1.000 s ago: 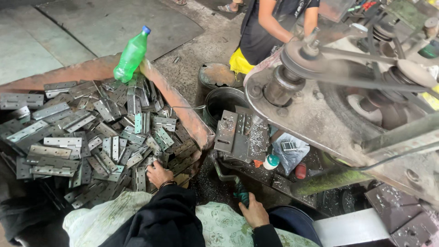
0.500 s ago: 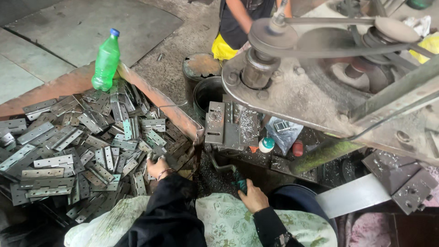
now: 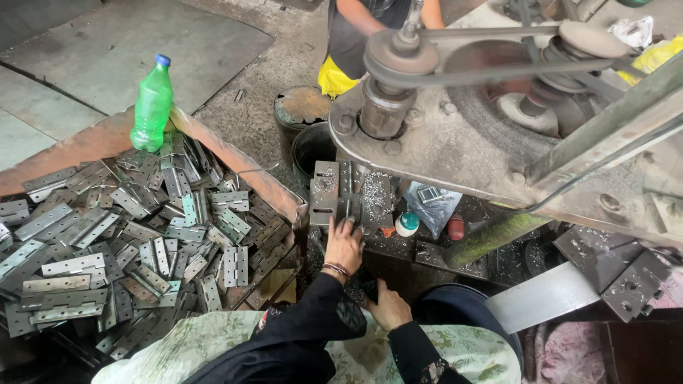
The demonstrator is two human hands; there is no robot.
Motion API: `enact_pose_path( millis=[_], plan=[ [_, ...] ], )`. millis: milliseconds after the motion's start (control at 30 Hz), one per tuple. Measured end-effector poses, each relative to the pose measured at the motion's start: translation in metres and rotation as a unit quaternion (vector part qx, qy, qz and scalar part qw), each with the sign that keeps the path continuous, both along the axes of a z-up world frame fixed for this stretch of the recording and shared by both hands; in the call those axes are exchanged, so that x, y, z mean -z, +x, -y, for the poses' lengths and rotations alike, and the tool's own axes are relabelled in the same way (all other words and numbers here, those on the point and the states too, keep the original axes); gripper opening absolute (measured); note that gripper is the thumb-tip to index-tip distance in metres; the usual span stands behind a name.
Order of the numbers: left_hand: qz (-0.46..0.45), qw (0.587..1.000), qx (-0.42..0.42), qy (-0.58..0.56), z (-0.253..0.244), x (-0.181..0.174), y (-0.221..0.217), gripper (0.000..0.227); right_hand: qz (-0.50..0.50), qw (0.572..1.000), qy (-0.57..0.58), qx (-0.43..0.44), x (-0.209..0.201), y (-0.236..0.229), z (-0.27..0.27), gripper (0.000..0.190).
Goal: The person repeatedly picks small metal plates from a pile, places them into a press machine, and activates the press with a foot pedal. The person then removes the processed plates and returns them to the pile. The cycle continues throughout the clip.
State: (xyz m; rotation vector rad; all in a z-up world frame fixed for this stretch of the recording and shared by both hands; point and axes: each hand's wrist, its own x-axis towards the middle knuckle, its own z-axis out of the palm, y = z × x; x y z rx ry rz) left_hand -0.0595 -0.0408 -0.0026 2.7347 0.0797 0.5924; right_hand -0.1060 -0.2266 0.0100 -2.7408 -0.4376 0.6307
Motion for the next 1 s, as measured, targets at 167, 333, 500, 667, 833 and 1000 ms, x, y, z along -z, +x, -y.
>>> enact_pose_path(
  millis=[167,333,500,667,833,1000],
  plan=[
    [0.002,0.999,0.01,0.053,-0.006,0.029,-0.009,0.039,0.003,1.0,0.001,0.002,0.001,0.0,-0.002,0.067],
    [-0.053,0.995,-0.054,0.069,-0.018,0.026,-0.005,0.046,0.001,1.0,0.012,-0.002,-0.002,-0.002,-0.002,0.058],
    [-0.155,0.98,-0.062,0.113,-0.023,0.005,0.014,0.043,0.003,1.0,-0.016,-0.016,-0.009,0.005,-0.005,0.057],
    [-0.186,0.974,-0.068,0.108,-0.031,-0.001,0.026,0.039,0.013,1.0,-0.017,0.008,0.019,0.003,0.001,0.063],
    [-0.163,0.974,-0.089,0.132,-0.028,0.005,0.032,0.041,0.056,0.997,0.05,0.017,0.093,-0.015,0.016,0.077],
    [-0.158,0.978,-0.088,0.106,-0.029,0.008,0.02,0.043,0.038,0.996,0.074,0.038,0.118,-0.021,0.017,0.08]
  ],
)
